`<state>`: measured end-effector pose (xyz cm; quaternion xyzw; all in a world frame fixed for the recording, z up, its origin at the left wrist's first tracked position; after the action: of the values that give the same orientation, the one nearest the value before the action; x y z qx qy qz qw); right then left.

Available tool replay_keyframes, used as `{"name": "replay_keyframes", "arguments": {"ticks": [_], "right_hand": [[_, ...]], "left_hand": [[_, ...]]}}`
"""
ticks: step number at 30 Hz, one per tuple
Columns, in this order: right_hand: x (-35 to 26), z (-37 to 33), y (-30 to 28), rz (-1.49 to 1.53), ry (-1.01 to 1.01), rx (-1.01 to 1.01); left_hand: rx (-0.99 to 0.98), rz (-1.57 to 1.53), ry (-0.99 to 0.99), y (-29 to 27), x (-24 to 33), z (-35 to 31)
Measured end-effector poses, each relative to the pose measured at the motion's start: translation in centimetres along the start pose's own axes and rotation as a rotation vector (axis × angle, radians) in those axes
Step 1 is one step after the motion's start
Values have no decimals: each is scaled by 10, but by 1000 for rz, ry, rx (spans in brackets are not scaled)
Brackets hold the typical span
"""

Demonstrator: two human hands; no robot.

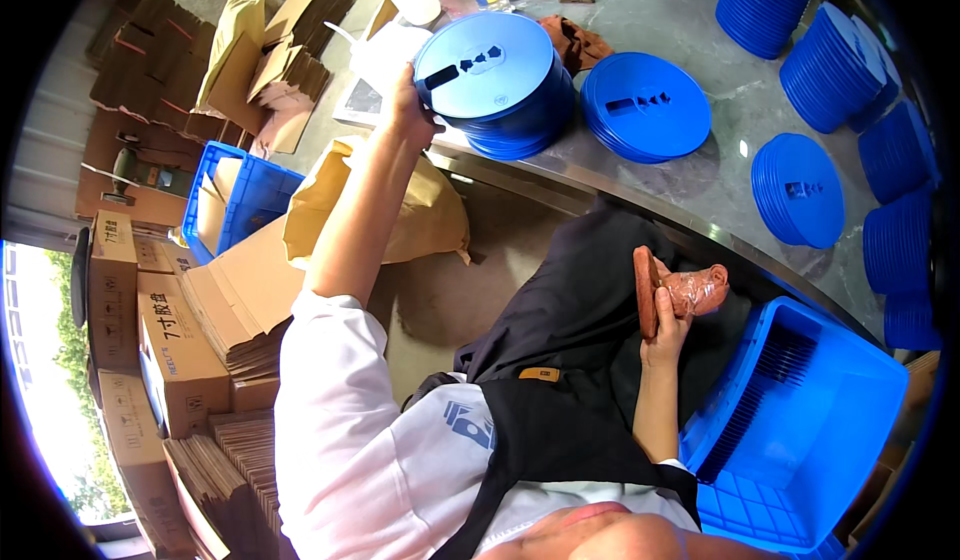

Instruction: The person wipes blue plastic reels with a cloth and stacks them into a blue plastic crate.

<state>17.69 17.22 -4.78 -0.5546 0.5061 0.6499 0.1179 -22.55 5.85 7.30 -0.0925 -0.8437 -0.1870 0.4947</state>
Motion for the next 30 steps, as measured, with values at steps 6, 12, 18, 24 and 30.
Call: {"name": "replay_keyframes", "arguments": {"ticks": [6, 12, 18, 24, 30], "right_hand": [[-9, -1, 2, -7, -40, 37], [-33, 22, -12, -105, -285, 56], [-184, 122, -59, -1389, -957, 593], [-204, 174, -100, -1573, -432, 715], [-164, 102, 7, -1047, -1045, 447]], "left_hand": [[19, 86, 26, 15, 2, -17], [-5, 55, 60, -5, -5, -17], [106, -8, 53, -20, -16, 2], [-33, -38, -2, -26, -37, 26], [-286, -106, 31, -31, -28, 39]]}}
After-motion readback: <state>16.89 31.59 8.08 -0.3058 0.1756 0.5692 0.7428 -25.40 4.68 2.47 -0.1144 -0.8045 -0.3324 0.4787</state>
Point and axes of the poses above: each hand's wrist, its own z-axis towards the middle knuckle, its own y-axis out of the palm, x = y × z, the point moved 2 cm from there along z, towards the middle knuckle
